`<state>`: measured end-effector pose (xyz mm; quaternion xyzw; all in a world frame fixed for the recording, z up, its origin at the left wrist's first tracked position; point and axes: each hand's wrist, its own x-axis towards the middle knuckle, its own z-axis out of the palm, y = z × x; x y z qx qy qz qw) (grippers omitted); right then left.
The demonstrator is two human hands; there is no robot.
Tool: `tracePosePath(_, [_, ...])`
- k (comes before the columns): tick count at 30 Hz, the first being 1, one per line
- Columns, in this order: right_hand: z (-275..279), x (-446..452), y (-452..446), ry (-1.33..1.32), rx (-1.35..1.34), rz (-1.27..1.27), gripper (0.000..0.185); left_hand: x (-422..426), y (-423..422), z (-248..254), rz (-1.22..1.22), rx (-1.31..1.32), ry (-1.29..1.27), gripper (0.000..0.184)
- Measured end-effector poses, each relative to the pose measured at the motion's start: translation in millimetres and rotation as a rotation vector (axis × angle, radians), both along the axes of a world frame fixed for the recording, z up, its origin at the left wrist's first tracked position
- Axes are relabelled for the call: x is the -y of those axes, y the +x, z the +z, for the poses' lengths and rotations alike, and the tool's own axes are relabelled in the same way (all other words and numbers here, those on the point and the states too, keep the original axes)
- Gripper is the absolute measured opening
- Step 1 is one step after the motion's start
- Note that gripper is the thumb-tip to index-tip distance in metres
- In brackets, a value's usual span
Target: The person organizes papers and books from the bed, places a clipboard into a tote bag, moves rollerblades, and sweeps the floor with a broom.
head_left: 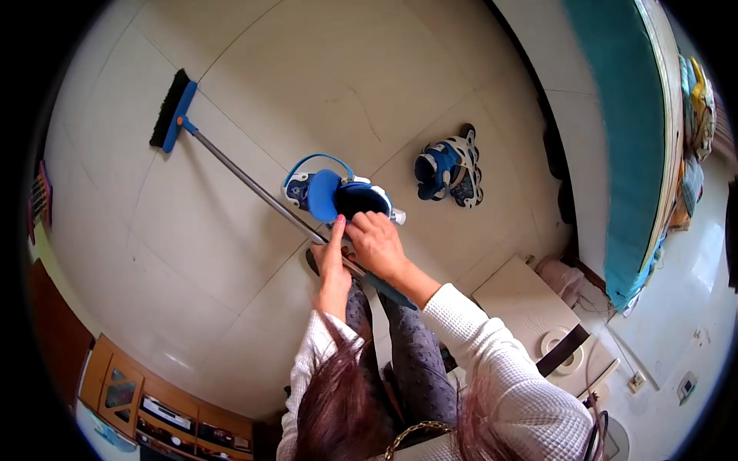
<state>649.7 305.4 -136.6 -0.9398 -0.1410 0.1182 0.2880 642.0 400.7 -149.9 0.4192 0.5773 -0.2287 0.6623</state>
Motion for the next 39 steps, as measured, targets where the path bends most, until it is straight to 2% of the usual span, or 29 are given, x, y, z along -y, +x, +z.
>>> tracePosePath(3, [14.7, 0.3, -6.3, 0.027, -0.022, 0.046, 0.016, -0.7, -3.8, -12.1, 0.016, 0.014, 0.087, 0.004])
tracePosePath(4, [19.4, 0.5, -4.9, 0.03, -0.028, 0.056, 0.016, -2.3, -6.8, -13.8, 0.013, 0.017, 0.09, 0.004])
tracePosePath(6, [30.7, 4.1, -0.3, 0.317, -0.007, 0.082, 0.014, -11.5, -13.6, -14.6, -0.025, 0.113, 0.142, 0.004])
tracePosePath(7, [43.7, 10.9, 8.2, 0.436, 0.102, 0.194, 0.015, -17.6, -22.5, -23.8, -0.056, 0.171, 0.136, 0.003])
tracePosePath(8, [33.9, 28.2, 5.8, 0.368, 0.126, 0.088, 0.017, -15.2, -11.8, -8.7, -0.109, 0.01, 0.147, 0.003])
tracePosePath(9, [12.9, 53.2, 0.7, 0.297, 0.147, -0.015, 0.02, -14.2, -12.3, -11.6, -0.091, 0.003, 0.145, 0.004])
tracePosePath(10, [-17.3, 83.2, -1.3, -0.026, -0.02, -0.296, 0.029, -14.4, -16.6, -14.9, -0.073, -0.01, 0.145, 0.006])
tracePosePath(11, [-43.9, 110.4, 9.2, -0.177, 0.041, -0.448, 0.038, -12.2, -18.0, -13.8, -0.09, -0.042, 0.141, 0.009])
tracePosePath(12, [-61.1, 128.3, 15.3, -0.276, -0.111, -0.597, 0.057, -11.7, -23.2, -17.8, -0.059, -0.042, 0.125, 0.01])
tracePosePath(14, [-91.9, 151.7, 18.2, -0.639, -0.272, -0.577, 0.072, -9.3, -25.2, -16.8, -0.11, -0.016, 0.176, 0.012])
tracePosePath(16, [-136.5, 164.6, 14.8, -0.729, -0.335, -0.613, 0.08, -12.3, -30.1, -24.2, -0.126, 0.003, 0.197, 0.013])
tracePosePath(17, [-136.9, 168.1, 22.0, -0.717, -0.549, -0.585, 0.067, -14.8, -32.1, -28.3, -0.129, 0.026, 0.194, 0.013])
tracePosePath(18, [-145.9, 172.9, 23.0, -0.717, -0.567, -0.577, 0.067, -16.3, -35.8, -30.5, -0.139, 0.041, 0.185, 0.013])
tracePosePath(20, [-150.4, 176.5, 20.1, -0.949, -0.208, -0.386, 0.051, -16.8, -33.2, -28.7, -0.159, 0.058, 0.179, 0.016])
tracePosePath(21, [-138.3, 180.8, 24.6, -0.817, -0.311, -0.463, 0.042, -17.3, -35.3, -30.9, -0.175, 0.059, 0.175, 0.016])
tracePosePath(24, [-88.8, 174.3, 35.2, -0.472, -0.158, -0.387, 0.042, -15.5, -42.2, -37.3, -0.191, 0.068, 0.132, 0.018])
tracePosePath(25, [-77.7, 167.8, 40.3, -0.477, -0.155, -0.383, 0.042, -10.7, -40.4, -36.6, -0.198, 0.06, 0.118, 0.019])
tracePosePath(27, [-65.9, 153.9, 55.1, -0.306, -0.205, -0.272, 0.042, 7.5, -32.3, -37.1, -0.233, 0.031, 0.077, 0.022])
tracePosePath(31, [-59.5, 131.1, 79.1, -0.162, -0.269, -0.213, 0.043, 35.2, -33.3, -46.1, -0.316, 0.055, 0.025, 0.018])
tracePosePath(33, [-57.3, 128.2, 83.6, -0.013, -0.343, -0.033, 0.043, 40.3, -40.5, -50.4, -0.375, 0.055, 0.024, 0.017])
tracePosePath(36, [-62.9, 106.0, 79.9, 0.107, -0.413, -0.041, 0.046, 41.1, -47.5, -48.9, -0.424, 0.032, -0.001, 0.012])
tracePosePath(37, [-60.8, 95.3, 76.2, 0.139, -0.393, -0.171, 0.049, 42.3, -48.0, -50.2, -0.428, 0.032, 0.029, 0.01])
tracePosePath(38, [-60.6, 87.3, 72.2, 0.069, -0.198, -0.216, 0.051, 43.9, -49.0, -50.4, -0.432, 0.034, 0.059, 0.009])
tracePosePath(39, [-58.4, 85.0, 68.0, 0.074, -0.134, -0.216, 0.05, 45.1, -49.8, -51.1, -0.447, 0.042, 0.07, 0.007])
